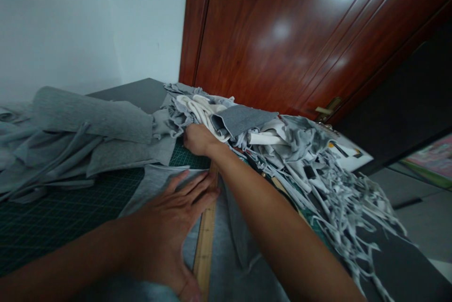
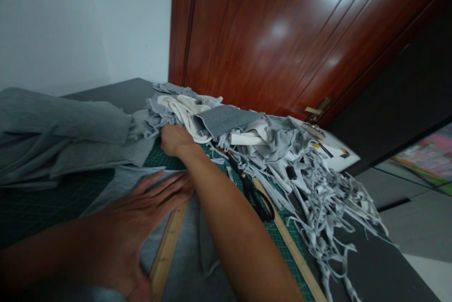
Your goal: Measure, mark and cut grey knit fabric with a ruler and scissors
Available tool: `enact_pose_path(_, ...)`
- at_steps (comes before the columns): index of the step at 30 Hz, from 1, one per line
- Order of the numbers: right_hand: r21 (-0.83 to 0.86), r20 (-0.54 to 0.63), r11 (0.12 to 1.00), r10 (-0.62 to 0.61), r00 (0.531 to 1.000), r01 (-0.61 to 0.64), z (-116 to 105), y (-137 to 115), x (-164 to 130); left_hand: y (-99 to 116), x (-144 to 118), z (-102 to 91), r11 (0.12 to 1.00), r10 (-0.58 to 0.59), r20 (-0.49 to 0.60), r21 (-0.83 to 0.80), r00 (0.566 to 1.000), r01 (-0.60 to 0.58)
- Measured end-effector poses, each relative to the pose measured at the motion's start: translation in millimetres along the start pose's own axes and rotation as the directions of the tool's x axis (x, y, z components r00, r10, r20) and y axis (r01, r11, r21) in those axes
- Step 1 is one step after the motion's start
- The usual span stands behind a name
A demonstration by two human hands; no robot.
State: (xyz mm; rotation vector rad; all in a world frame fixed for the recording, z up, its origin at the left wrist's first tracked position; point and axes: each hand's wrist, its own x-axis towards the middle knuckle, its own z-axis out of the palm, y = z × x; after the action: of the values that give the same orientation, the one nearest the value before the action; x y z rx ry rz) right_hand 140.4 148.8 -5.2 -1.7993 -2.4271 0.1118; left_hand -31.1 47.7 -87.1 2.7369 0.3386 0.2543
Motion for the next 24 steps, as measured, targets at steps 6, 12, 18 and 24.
enact_pose_path(6,0.213,-0.138,0.977,0.002,0.99,0.027,-8.8,1.2,-47.8,18.9,3.9,-18.4,0.995,-0.1,0.065,-0.012,0.993,0.101)
enact_pose_path(12,0.569,-0.315,0.822,0.2,0.928,0.015,-22.8,28.3,-118.4,29.0,8.5,-28.2,0.989,-0.151,0.117,0.015,0.982,0.15)
enact_pose_path(18,0.841,-0.287,0.539,0.374,0.882,0.046,-5.2,13.0,-181.6,31.6,10.5,-28.3,0.986,-0.167,0.146,0.048,0.975,0.162)
enact_pose_path(24,0.937,-0.172,0.349,0.387,0.906,0.028,64.7,-60.5,-249.2,11.2,4.7,-11.3,0.995,-0.068,0.039,0.076,0.997,0.065)
